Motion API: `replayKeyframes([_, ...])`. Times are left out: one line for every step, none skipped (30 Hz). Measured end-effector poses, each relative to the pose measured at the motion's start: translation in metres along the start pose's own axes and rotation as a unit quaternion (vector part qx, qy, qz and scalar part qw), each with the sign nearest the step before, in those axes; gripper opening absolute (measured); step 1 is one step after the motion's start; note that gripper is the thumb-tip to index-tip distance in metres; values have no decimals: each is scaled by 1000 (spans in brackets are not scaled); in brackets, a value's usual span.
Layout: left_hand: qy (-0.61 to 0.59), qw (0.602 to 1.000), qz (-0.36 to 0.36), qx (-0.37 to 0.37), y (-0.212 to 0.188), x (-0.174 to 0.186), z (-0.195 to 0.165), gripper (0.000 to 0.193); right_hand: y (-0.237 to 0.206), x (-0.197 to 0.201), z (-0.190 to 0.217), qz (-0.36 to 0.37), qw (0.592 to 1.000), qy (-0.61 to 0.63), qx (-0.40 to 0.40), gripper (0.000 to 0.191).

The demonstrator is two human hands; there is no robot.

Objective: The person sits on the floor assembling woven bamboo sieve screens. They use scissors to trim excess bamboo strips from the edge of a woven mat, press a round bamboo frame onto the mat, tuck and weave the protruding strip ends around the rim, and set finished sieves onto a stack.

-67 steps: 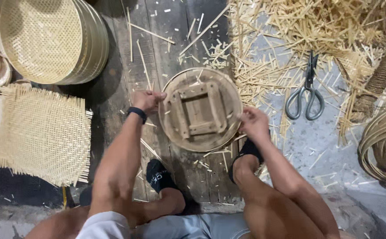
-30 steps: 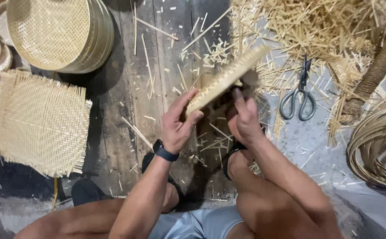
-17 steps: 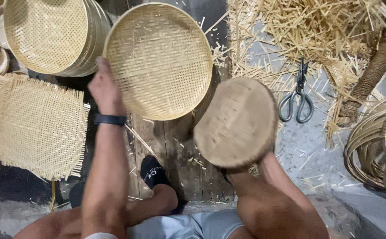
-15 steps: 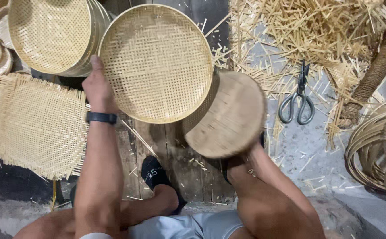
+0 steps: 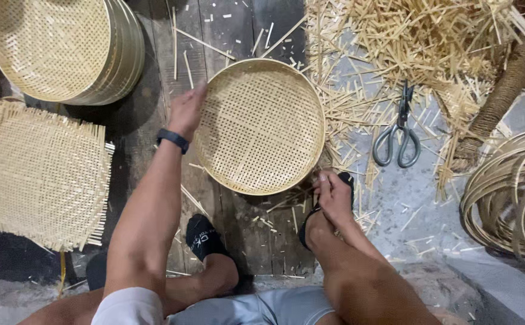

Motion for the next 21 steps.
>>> replayKeyframes([46,999,-17,23,-4,-7,-8,63,-3,0,3,-15,999,-14,26,25])
replayKeyframes([112,987,-79,-83,-18,-12,-37,58,-6,1,6,-28,998,-27,53,23])
replayKeyframes([177,956,-139,-188,-42,-25,-64,54,-7,0,8,-33,995,-67,58,23])
replayKeyframes([336,930,-118,-89,-49,-49,-66,41,-8,-1,10,-38,992,-107,62,25])
replayKeyframes([253,904,-116,-324,-92,-87,-96,41,-7,-1,13,-43,986,-146,67,29])
replayKeyframes([264,888,-31,-375,-119,-129,-100,56,-6,0,15,-48,987,-138,71,25])
replayKeyframes([298,892,92,-327,-142,-172,-84,50,-5,1,18,-52,987,-131,76,21])
replayKeyframes([291,883,183,-321,-168,-206,-71,63,-3,3,22,-56,987,-126,85,17])
replayKeyframes([329,860,147,-362,-187,-219,-67,56,-3,3,26,-56,986,-128,90,19])
replayKeyframes([366,833,110,-400,-199,-226,-59,50,-2,3,30,-56,985,-130,95,21])
replayKeyframes([388,825,126,-392,-202,-229,-43,52,-2,4,35,-56,985,-132,100,23])
replayKeyframes([409,816,143,-382,-202,-225,-25,55,-1,4,35,-54,987,-122,88,22])
replayKeyframes([431,808,159,-369,-200,-217,-9,59,0,3,36,-50,990,-111,77,22])
replayKeyframes([435,797,154,-388,-196,-200,-1,61,0,1,37,-43,992,-101,69,22])
replayKeyframes([441,786,147,-408,-188,-179,4,64,0,1,40,-50,990,-113,74,20])
replayKeyframes([447,774,139,-427,-182,-154,7,67,0,-1,43,-58,987,-125,81,20])
replayKeyframes([475,738,115,-465,-172,-124,4,63,1,-2,45,-67,985,-136,87,20])
replayKeyframes([503,699,91,-500,-160,-91,-3,61,3,-5,42,-56,987,-137,61,21])
replayKeyframes([506,704,73,-493,-144,-55,-10,47,6,-9,38,-46,988,-140,36,22])
replayKeyframes([508,709,55,-486,-127,-22,-21,33,8,-12,34,-37,989,-143,9,24])
replayKeyframes([431,710,6,-557,-121,22,-42,31,10,-14,37,-39,987,-152,26,24])
Point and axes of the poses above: each hand's wrist, its own y-axis towards the middle knuckle, its own x-axis out of the back of the hand, z = x × y, the point moved 8 cm from there along y, towards the middle knuckle, and after that the axes turned 9 degrees about z, right-handed, at the moved point
